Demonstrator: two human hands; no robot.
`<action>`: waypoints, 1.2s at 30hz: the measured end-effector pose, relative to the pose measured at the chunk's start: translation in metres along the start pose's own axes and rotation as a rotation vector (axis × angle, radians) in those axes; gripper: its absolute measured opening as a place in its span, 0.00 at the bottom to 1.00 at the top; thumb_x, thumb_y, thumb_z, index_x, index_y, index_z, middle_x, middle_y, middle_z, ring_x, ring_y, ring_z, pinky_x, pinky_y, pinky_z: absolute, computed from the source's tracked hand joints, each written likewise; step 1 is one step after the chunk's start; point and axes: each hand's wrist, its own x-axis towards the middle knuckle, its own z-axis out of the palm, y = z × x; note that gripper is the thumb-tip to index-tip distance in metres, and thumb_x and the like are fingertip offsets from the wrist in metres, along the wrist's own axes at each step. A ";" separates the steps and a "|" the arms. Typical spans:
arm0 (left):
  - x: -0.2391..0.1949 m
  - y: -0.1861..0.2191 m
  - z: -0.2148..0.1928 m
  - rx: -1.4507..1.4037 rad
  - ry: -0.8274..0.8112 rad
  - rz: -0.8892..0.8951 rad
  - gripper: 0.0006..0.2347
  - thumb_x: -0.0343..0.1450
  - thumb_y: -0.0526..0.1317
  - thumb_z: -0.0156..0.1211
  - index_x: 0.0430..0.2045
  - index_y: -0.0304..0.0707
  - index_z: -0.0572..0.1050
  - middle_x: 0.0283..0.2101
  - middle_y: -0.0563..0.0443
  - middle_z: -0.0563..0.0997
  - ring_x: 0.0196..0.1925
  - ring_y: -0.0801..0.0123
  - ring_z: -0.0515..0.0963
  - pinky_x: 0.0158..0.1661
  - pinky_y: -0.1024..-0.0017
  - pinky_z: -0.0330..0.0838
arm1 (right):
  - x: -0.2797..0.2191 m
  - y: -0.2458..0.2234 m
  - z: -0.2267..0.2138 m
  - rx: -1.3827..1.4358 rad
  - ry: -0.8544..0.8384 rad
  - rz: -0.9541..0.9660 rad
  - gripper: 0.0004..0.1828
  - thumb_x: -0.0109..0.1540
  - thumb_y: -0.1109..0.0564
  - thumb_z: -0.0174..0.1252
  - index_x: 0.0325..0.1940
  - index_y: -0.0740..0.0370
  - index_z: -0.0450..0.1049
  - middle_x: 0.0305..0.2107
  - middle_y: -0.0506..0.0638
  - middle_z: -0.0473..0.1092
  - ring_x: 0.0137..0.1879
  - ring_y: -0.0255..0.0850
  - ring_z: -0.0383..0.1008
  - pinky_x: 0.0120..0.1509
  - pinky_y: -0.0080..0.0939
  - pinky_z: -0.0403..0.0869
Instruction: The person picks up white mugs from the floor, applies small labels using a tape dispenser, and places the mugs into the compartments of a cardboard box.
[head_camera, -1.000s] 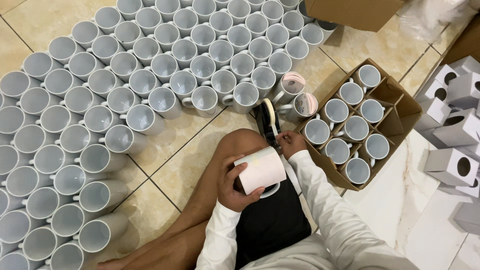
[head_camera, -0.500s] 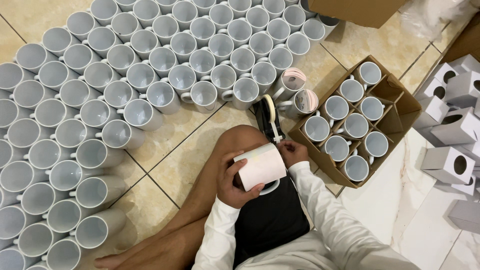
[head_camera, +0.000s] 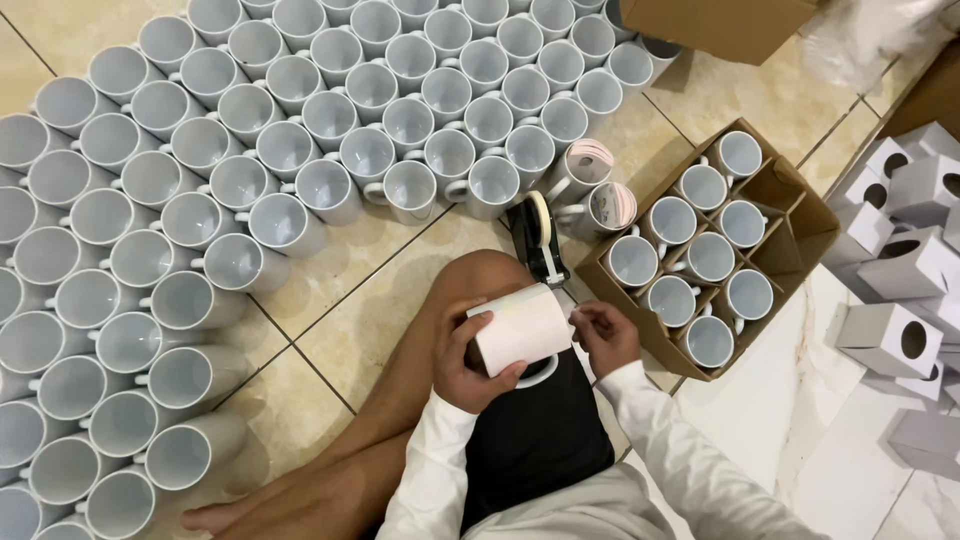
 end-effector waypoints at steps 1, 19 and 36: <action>0.000 0.001 0.001 0.000 0.000 -0.003 0.26 0.59 0.51 0.69 0.44 0.34 0.71 0.48 0.36 0.71 0.49 0.52 0.77 0.51 0.59 0.69 | -0.010 -0.015 -0.002 -0.001 0.000 0.002 0.06 0.59 0.66 0.59 0.39 0.70 0.74 0.24 0.59 0.72 0.24 0.39 0.70 0.24 0.32 0.68; -0.007 0.003 0.001 0.026 0.006 -0.037 0.26 0.59 0.52 0.69 0.45 0.37 0.71 0.49 0.38 0.70 0.49 0.51 0.75 0.52 0.59 0.68 | -0.077 -0.098 0.038 -0.021 -0.130 -0.185 0.29 0.54 0.63 0.66 0.36 0.55 0.47 0.19 0.53 0.74 0.14 0.32 0.64 0.19 0.25 0.64; -0.008 0.004 -0.001 0.054 -0.008 -0.062 0.24 0.60 0.51 0.69 0.45 0.39 0.72 0.49 0.38 0.70 0.50 0.52 0.74 0.51 0.57 0.68 | -0.061 -0.078 0.032 -0.386 -0.139 -0.418 0.23 0.56 0.49 0.63 0.48 0.67 0.70 0.13 0.52 0.70 0.18 0.39 0.68 0.23 0.36 0.68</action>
